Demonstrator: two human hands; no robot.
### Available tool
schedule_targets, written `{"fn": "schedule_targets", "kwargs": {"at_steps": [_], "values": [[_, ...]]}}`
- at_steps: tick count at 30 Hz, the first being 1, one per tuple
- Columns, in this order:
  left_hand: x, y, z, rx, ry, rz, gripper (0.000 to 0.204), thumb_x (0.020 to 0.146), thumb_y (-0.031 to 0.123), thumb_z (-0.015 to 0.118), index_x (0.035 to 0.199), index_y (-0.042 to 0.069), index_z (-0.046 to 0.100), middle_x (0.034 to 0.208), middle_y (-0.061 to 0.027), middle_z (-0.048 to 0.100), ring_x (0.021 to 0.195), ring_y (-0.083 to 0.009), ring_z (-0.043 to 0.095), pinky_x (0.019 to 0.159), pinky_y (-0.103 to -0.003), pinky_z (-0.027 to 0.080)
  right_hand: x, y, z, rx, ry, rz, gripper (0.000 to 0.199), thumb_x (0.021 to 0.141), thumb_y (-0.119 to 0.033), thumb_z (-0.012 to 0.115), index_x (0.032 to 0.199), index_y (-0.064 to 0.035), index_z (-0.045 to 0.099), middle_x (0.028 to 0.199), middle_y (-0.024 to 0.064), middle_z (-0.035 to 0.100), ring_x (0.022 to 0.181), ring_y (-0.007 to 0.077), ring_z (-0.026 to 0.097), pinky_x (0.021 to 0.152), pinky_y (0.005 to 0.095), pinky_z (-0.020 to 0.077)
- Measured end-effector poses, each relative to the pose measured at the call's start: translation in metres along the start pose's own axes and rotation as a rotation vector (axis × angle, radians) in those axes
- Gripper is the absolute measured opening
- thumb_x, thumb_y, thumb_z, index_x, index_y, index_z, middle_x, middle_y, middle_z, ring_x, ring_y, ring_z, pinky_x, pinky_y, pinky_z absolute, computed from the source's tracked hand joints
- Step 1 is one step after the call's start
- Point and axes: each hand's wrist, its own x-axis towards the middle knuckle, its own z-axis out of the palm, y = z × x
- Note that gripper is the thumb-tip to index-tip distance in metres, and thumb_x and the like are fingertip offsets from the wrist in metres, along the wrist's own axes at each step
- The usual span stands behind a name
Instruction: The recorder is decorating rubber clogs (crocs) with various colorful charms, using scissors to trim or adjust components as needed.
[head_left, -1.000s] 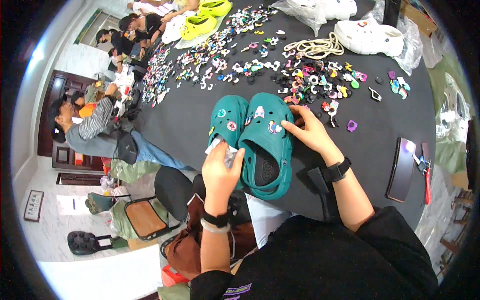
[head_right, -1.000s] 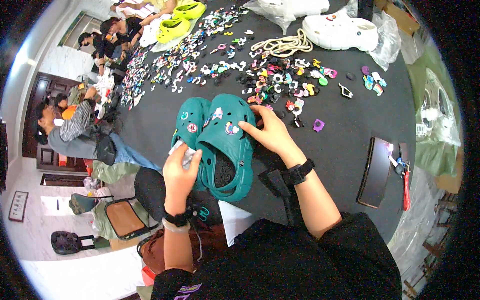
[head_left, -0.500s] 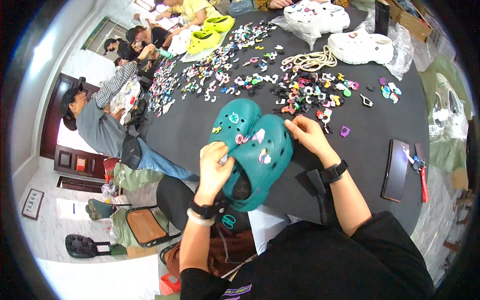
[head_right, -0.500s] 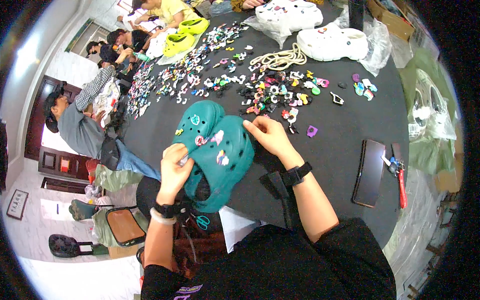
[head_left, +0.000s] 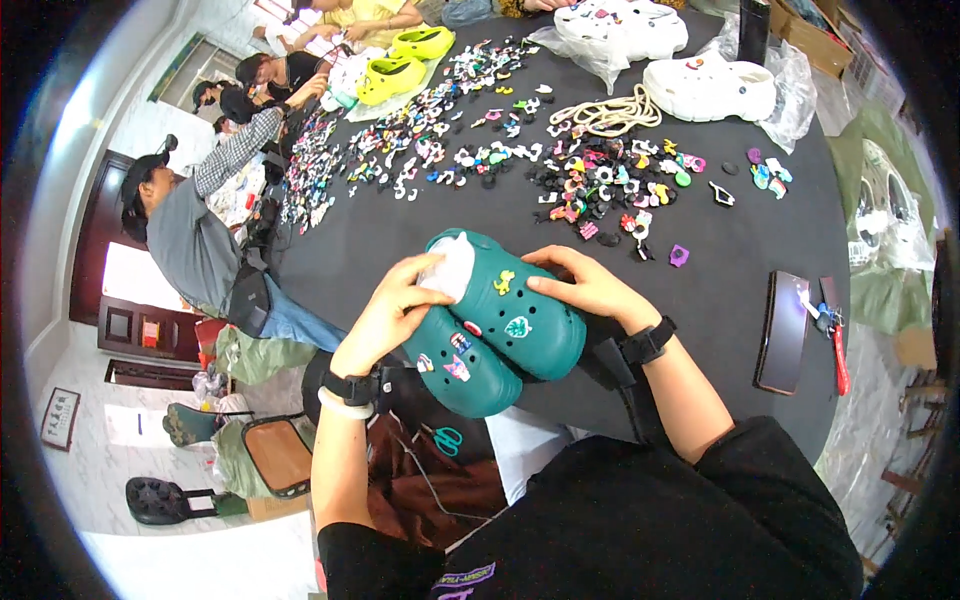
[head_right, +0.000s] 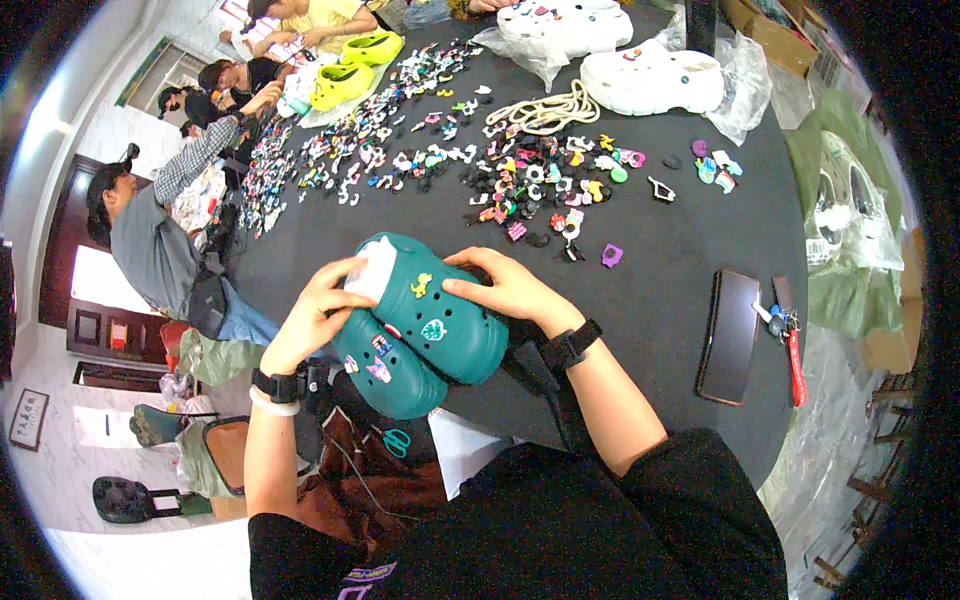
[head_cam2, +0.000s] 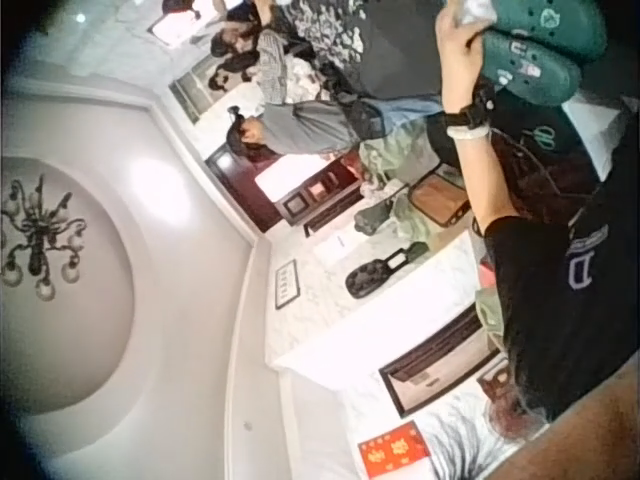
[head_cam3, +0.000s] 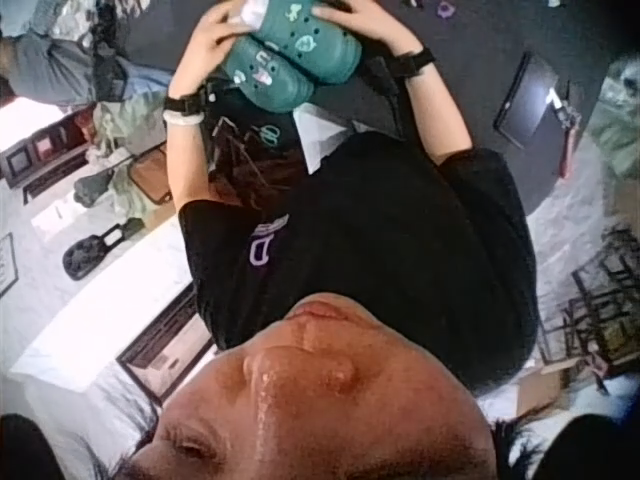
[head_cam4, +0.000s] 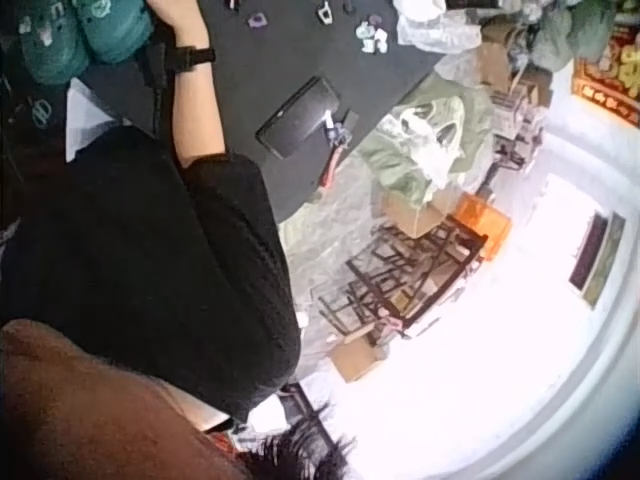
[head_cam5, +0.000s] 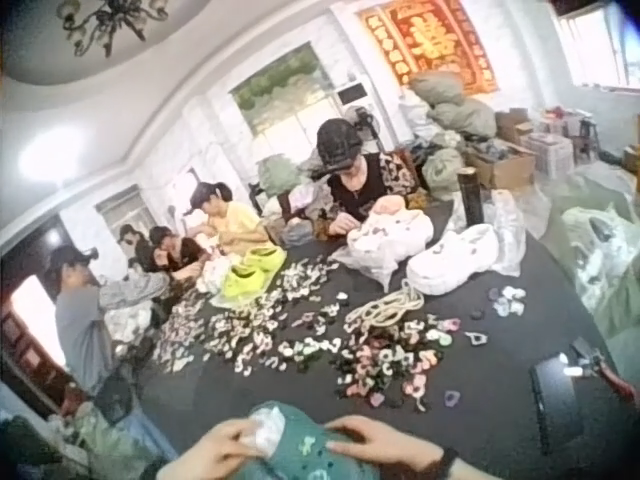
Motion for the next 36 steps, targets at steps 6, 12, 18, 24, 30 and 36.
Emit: {"fn": "schedule_targets", "kwargs": {"at_steps": [6,12,18,24,30,36], "values": [[-0.034,0.007,0.017,-0.053,0.413,-0.231,0.048,0.078,-0.006,0.065,0.124,0.006,0.062,0.141,-0.0116,0.049,0.125,-0.0262,0.05,0.104,-0.037,0.04,0.0,-0.003,-0.007,0.022,-0.035,0.115,0.06,0.087,-0.045,0.068,0.128,-0.0024,0.057,0.119,0.0155,0.063,0.109,0.0238,0.061,0.094,0.0368,0.0481],[-0.112,0.026,0.084,-0.414,0.881,-0.614,0.085,0.074,0.007,0.079,0.146,0.004,0.033,0.148,-0.0126,0.038,0.131,-0.0262,0.043,0.106,-0.038,0.037,-0.004,-0.013,-0.025,0.062,-0.305,0.074,0.093,0.077,-0.035,0.081,0.148,-0.0029,0.032,0.145,0.0154,0.043,0.132,0.0248,0.044,0.111,0.0394,0.0352],[-0.114,0.067,0.154,-0.372,0.675,-0.628,0.141,0.05,0.03,0.096,0.151,-0.004,0.004,0.154,-0.0215,0.018,0.141,-0.0317,0.027,0.116,-0.041,0.025,-0.01,-0.012,-0.029,-0.036,-0.465,0.009,0.127,0.053,-0.021,0.095,0.152,-0.0027,0.019,0.155,0.0143,0.029,0.142,0.0243,0.031,0.117,0.0381,0.0249],[-0.119,0.039,0.15,-0.36,0.745,-0.622,0.141,0.047,0.026,0.095,0.153,-0.001,0.005,0.154,-0.0226,0.018,0.142,-0.0356,0.023,0.116,-0.043,0.024,-0.007,-0.009,0.0,-0.06,-0.351,-0.012,0.125,0.052,-0.024,0.095,0.152,-0.0034,0.022,0.156,0.0159,0.028,0.143,0.0245,0.029,0.117,0.0373,0.0258],[-0.13,0.014,0.142,-0.363,0.702,-0.6,0.141,0.047,0.024,0.095,0.152,0.0,0.005,0.156,-0.0224,0.016,0.143,-0.0366,0.022,0.117,-0.044,0.024,-0.003,-0.009,0.017,-0.06,-0.316,0.03,0.127,0.054,-0.023,0.095,0.153,-0.0046,0.018,0.156,0.0124,0.029,0.141,0.0234,0.031,0.117,0.0389,0.0248],[-0.128,0.019,0.145,-0.39,0.744,-0.591,0.14,0.048,0.023,0.095,0.153,0.0,0.005,0.155,-0.0225,0.018,0.143,-0.0365,0.023,0.117,-0.044,0.024,-0.002,-0.011,0.015,0.016,-0.334,0.078,0.129,0.054,-0.023,0.095,0.153,-0.0038,0.016,0.156,0.0128,0.028,0.143,0.0237,0.029,0.117,0.0382,0.0225]]}}
